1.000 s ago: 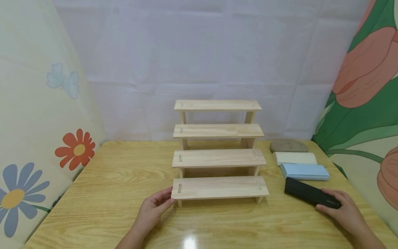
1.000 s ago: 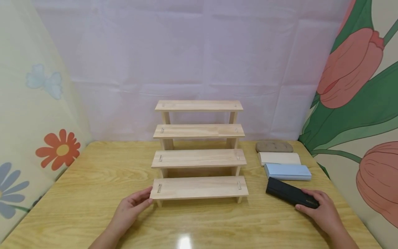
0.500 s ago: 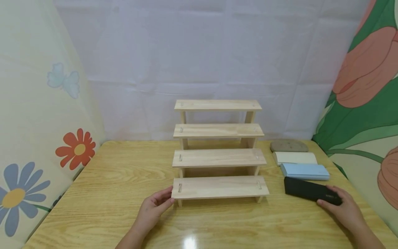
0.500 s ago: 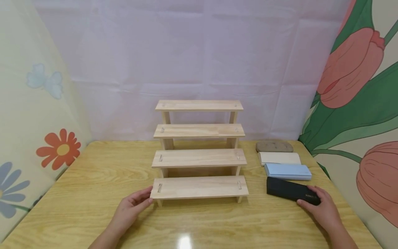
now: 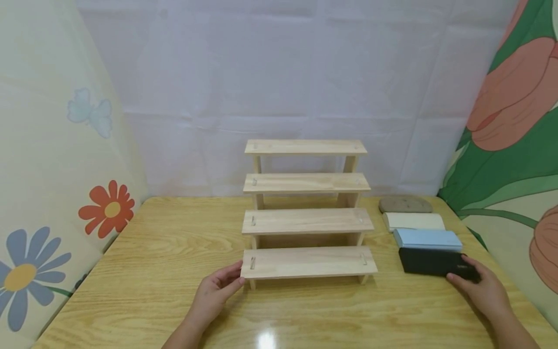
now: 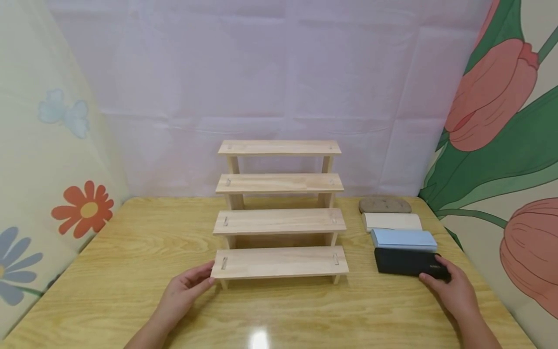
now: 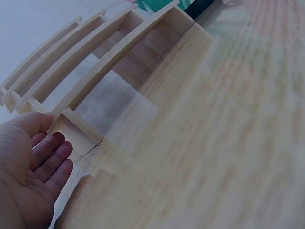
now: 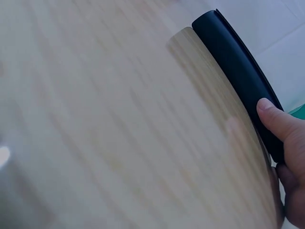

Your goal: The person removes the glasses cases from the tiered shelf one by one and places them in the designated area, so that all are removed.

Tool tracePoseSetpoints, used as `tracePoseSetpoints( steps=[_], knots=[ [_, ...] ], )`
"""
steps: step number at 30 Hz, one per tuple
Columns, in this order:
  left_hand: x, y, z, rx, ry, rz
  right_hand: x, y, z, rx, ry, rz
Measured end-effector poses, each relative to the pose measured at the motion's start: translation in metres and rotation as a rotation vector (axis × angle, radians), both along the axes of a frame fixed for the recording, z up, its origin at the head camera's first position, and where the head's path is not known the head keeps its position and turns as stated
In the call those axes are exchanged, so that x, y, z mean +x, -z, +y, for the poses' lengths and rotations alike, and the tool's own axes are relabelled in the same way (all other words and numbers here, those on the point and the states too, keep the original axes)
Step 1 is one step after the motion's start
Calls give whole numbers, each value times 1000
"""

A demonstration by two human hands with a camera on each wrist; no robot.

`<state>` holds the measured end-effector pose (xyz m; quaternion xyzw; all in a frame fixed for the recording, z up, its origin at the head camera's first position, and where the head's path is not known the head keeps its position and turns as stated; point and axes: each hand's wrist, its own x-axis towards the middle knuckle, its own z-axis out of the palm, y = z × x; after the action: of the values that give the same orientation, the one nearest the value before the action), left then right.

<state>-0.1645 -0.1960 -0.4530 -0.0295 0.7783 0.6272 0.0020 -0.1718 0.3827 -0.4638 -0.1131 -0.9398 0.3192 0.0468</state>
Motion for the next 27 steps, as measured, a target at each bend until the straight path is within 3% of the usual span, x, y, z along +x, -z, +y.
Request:
tracePoseSetpoints(
  steps=[21,27],
  knots=[
    [2,1,-1,-21,-17,-11,-7,-3,-3,-52,75,-84],
    [3,1,-1,-15,-8,11,-3,-4,-3,-156,100,-53]
  ],
)
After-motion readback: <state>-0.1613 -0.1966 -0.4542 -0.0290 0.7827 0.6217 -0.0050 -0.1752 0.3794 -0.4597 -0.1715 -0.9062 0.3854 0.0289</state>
